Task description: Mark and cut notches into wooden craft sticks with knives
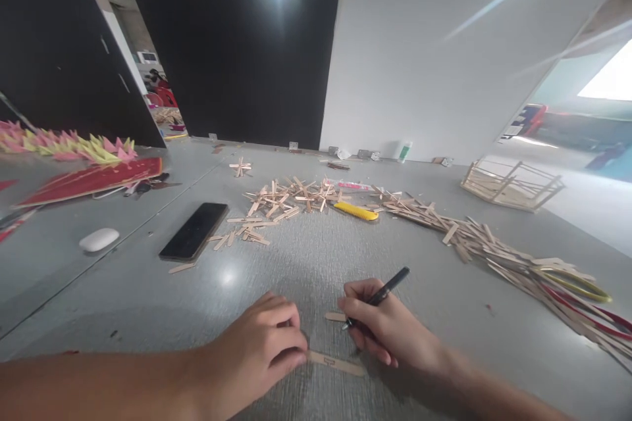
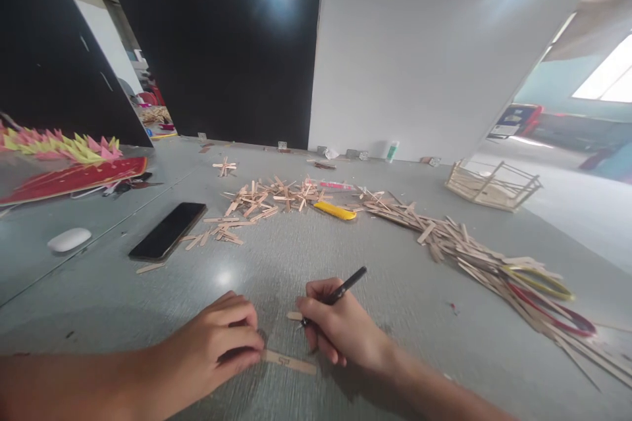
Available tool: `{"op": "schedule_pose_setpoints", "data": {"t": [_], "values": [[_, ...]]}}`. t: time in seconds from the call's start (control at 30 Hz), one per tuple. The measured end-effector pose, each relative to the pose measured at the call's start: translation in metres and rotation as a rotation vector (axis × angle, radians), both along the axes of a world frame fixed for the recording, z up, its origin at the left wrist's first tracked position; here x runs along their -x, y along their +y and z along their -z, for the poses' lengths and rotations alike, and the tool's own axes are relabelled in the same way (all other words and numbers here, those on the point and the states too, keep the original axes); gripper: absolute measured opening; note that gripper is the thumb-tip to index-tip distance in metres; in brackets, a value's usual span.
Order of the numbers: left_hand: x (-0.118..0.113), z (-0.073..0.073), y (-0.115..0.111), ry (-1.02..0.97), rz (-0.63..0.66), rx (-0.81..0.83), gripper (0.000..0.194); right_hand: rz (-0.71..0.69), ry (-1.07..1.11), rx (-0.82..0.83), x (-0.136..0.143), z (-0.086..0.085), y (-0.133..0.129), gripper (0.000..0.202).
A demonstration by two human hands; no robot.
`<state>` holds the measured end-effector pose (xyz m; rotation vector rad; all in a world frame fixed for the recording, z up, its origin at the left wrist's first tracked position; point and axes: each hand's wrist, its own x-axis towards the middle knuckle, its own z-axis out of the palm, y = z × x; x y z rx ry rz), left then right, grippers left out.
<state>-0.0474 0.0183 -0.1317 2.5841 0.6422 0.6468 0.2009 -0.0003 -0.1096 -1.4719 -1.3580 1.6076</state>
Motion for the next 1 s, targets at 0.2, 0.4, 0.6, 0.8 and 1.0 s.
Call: {"op": "schedule_pose_setpoints", "data": {"t": [0.2, 0.4, 0.6, 0.8, 1.0], "values": [[0.002, -0.001, 0.001, 0.014, 0.019, 0.018, 0.012, -0.046, 0.006, -0.007, 0.002, 0.000, -0.002, 0.040], [0.000, -0.010, -0.004, 0.011, -0.035, -0.064, 0.030, -0.065, 0.044, -0.051, 0.005, 0.005, -0.009, 0.045], [0.004, -0.020, -0.030, 0.214, 0.032, -0.192, 0.032, -0.086, 0.144, -0.076, 0.000, 0.014, -0.008, 0.045], [0.002, -0.021, -0.030, 0.263, 0.132, -0.303, 0.031, -0.072, 0.122, -0.104, -0.001, 0.013, -0.011, 0.043], [-0.002, -0.045, -0.010, 0.428, 0.291, -0.176, 0.026, -0.158, -0.021, -0.159, 0.001, 0.004, -0.018, 0.043]]}}
